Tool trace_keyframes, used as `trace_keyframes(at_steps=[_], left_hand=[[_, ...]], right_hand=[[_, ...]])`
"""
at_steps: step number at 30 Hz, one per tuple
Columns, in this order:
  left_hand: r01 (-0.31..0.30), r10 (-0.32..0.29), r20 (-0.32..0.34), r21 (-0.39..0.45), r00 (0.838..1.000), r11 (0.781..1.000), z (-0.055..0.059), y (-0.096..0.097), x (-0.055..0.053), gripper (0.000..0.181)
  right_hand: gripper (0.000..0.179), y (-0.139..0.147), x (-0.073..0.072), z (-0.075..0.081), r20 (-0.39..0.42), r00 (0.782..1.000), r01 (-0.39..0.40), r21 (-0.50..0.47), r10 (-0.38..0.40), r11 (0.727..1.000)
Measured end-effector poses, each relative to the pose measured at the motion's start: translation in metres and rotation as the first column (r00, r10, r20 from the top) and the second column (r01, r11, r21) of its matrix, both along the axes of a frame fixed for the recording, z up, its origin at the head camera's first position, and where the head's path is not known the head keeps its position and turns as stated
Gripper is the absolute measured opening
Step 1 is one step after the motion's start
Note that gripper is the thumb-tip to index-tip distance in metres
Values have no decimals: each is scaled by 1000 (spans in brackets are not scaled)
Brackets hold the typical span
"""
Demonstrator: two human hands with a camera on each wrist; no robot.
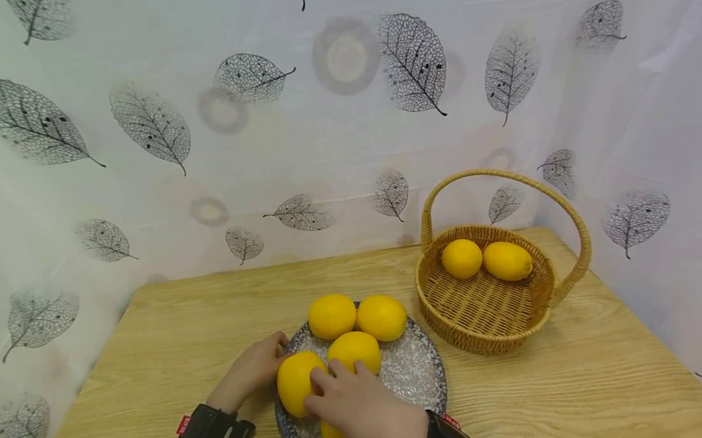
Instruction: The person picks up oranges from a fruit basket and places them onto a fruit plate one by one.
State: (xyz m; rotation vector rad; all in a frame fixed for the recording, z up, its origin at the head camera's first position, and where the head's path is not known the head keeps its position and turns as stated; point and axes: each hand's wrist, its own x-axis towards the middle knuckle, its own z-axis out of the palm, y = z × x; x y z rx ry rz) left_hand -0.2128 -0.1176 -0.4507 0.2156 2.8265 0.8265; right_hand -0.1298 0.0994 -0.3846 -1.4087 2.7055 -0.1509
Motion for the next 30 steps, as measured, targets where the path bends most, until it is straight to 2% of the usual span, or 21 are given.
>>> trace_keyframes(at_steps=[6,11,21,30], left_hand=[[4,-4,-9,8,1000,1000,0,1,2,20],[14,-14,-14,12,1000,1000,1,1,5,19],[15,-15,-14,2,1000,1000,5,2,4,19],[11,-12,-17,-7,1000,1000,3,2,5,19]], right_hand=[[65,3,-2,0,-19,1000,7,4,-7,1000],[68,6,-4,2,12,1000,0,-39,1,999],[63,9,-8,8,61,998,11,-47,-8,999],[59,11,-10,13,123,992,29,-37,-24,999]])
